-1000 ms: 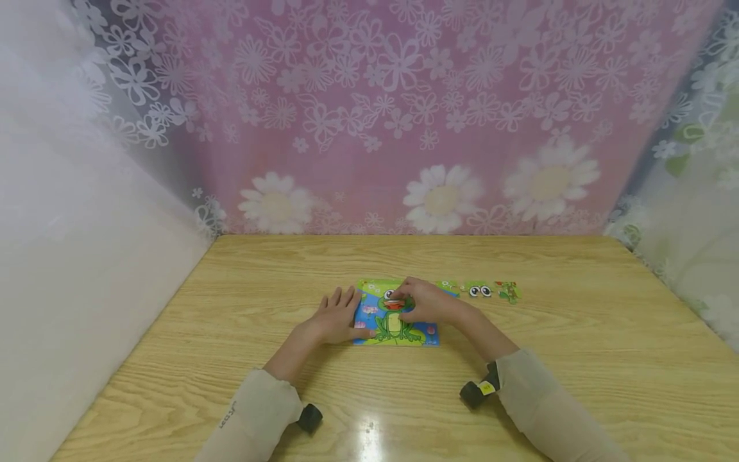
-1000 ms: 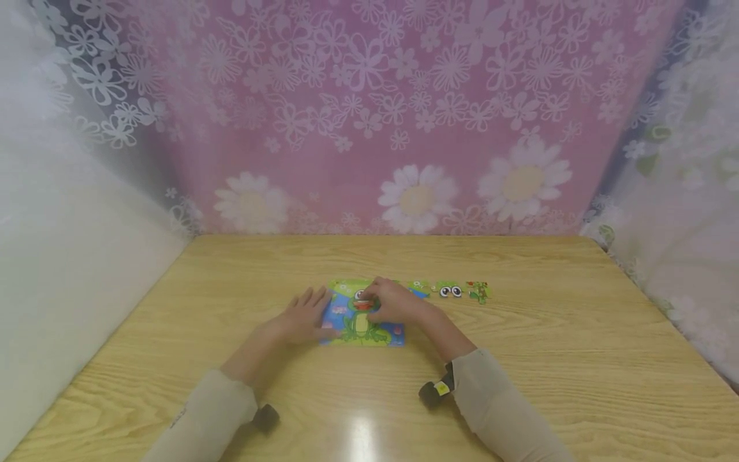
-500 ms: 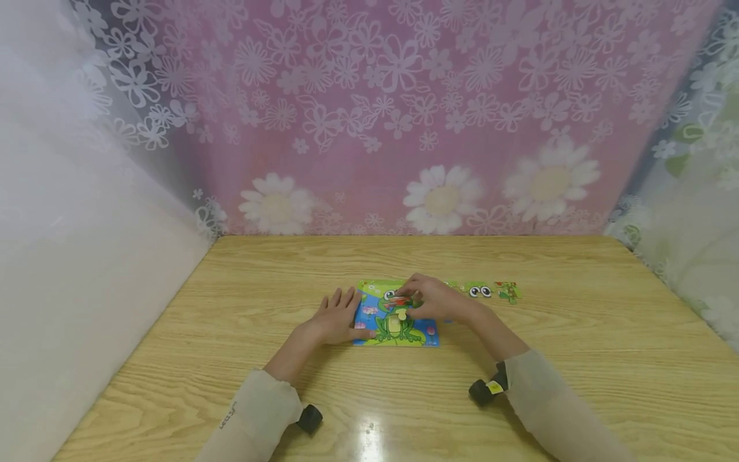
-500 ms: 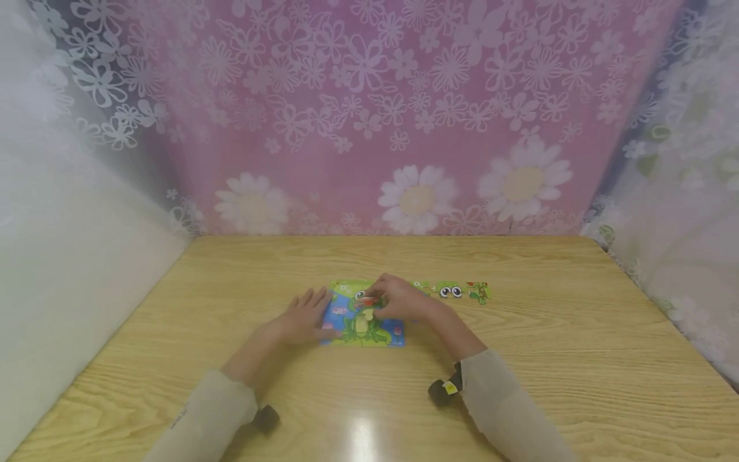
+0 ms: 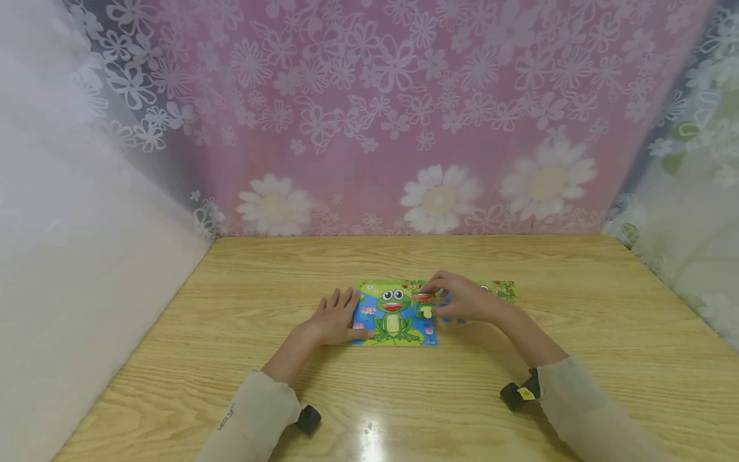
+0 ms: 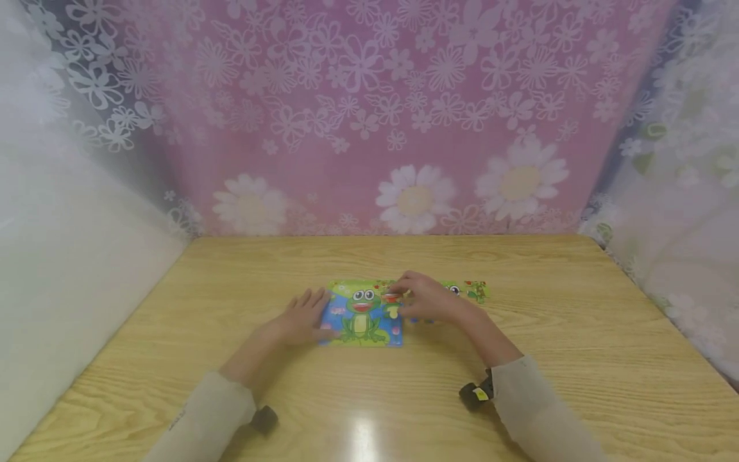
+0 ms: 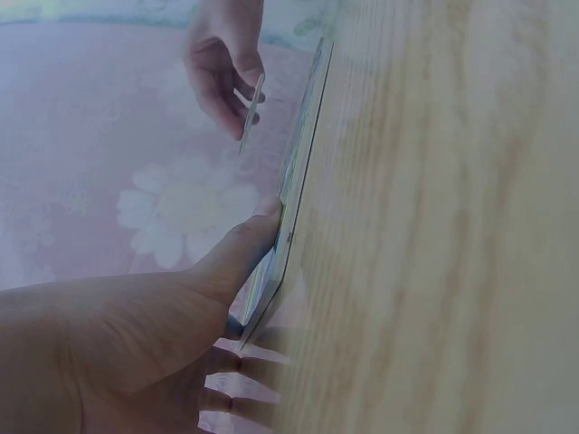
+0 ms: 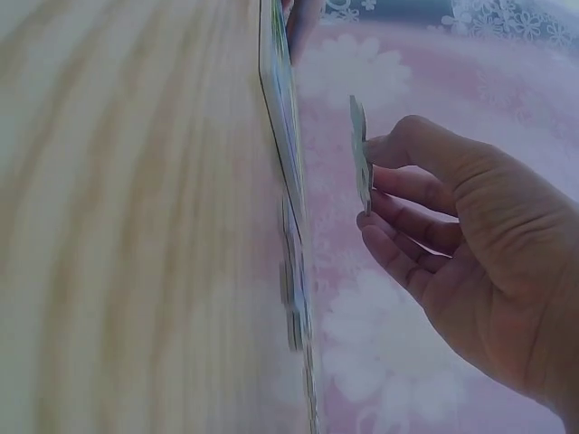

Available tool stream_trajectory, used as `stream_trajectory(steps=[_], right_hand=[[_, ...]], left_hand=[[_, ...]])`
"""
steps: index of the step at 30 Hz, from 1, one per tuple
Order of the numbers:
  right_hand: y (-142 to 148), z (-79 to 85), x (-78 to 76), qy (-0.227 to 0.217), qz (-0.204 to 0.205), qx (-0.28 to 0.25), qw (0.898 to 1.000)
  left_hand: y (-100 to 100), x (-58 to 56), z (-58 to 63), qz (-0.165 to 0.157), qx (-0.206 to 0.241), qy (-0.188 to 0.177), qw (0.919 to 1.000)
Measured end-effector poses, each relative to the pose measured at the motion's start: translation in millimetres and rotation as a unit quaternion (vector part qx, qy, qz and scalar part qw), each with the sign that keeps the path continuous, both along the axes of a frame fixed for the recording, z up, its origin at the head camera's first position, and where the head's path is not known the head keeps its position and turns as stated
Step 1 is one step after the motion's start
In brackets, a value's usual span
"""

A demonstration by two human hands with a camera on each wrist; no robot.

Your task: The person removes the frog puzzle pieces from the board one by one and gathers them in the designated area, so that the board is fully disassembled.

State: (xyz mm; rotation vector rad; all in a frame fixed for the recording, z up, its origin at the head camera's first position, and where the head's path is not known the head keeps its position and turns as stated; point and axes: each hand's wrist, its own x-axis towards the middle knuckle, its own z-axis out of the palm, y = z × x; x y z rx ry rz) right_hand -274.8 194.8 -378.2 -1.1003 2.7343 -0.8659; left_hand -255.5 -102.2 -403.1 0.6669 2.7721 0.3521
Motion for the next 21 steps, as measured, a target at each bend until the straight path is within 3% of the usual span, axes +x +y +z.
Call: stream_trajectory(steps=[11, 21], right_hand=[[37.5, 1.0, 7.7, -0.004, -0.045, 0.0, 0.999], [67.3, 1.4, 13.7, 0.0, -0.054, 0.0, 0.999]], left_hand=[[0.5, -0.9, -0.4, 0.001, -0.006, -0.003, 1.0], [1.2, -0.6, -0.2, 0.0, -0.009, -0.001, 1.0]])
